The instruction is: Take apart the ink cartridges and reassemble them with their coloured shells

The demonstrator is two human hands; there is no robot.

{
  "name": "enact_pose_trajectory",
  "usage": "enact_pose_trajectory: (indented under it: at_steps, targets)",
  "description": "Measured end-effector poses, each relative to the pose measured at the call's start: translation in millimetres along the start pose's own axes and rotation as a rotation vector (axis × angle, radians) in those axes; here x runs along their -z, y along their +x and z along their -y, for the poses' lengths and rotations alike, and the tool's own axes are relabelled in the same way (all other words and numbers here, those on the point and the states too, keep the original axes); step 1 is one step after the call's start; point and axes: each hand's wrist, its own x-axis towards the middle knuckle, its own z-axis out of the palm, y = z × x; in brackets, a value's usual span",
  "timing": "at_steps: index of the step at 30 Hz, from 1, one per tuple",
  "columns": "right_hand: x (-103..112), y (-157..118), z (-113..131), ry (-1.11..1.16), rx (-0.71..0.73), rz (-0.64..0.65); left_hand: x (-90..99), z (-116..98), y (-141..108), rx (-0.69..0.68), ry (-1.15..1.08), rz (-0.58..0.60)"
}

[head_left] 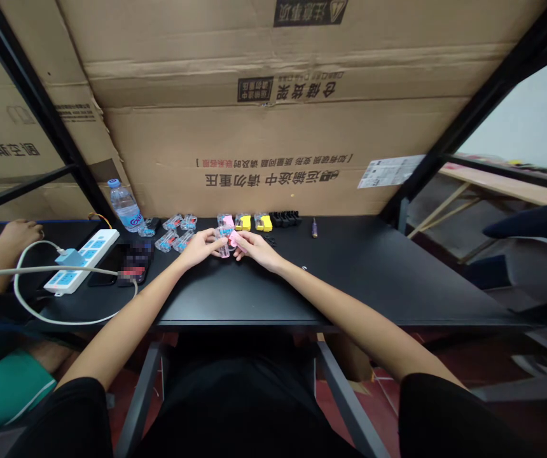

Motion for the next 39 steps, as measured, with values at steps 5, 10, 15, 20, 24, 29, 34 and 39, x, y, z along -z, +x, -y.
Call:
enact_pose_trajectory:
  at_steps: [5,10,15,20,24,29,34,39]
  targets:
    - [-2.7,-1.5,0.6,-0.063,0.042,0.025,-3.8,3.5,-1.5,0.027,-0.003,0.04]
    - [-5.8,-4.0,2.3,-0.09,0.029,0.011,-6.1,1.4,-2.6,-0.013,0.022,0.027]
    - [-7.8,-3.5,3.6,-0.089,0.042,-0.012,-8.0,-5.3,-4.6,-0.071,0.066,0.032]
    - [-4.9,-5.1,5.1,-0.124,0.044,0.033,-5.1,-6.0,-6.5,-0.084,0.144,0.053]
    - [-4.5,-6.7,3.1,-0.115,0.028,0.045,-2.4,-1.6,-5.4,-0.046,0.102,0.089]
    - [-6.6,-6.1,-1.8,-0.077,0.024,0.053,-2.1,0.9,-3.6,-0.025,0.033,0.114]
    - [-8.1,-5.9,-4.9,-0.003,-0.025,0.085,-2.1,-4.1,-5.0,-0.026,0.012,0.16]
    - [-4.9,-4.2,2.3,0.099,-0.076,0.044,-2.5,-7.0,-2.8,-0.042,0.011,0.132]
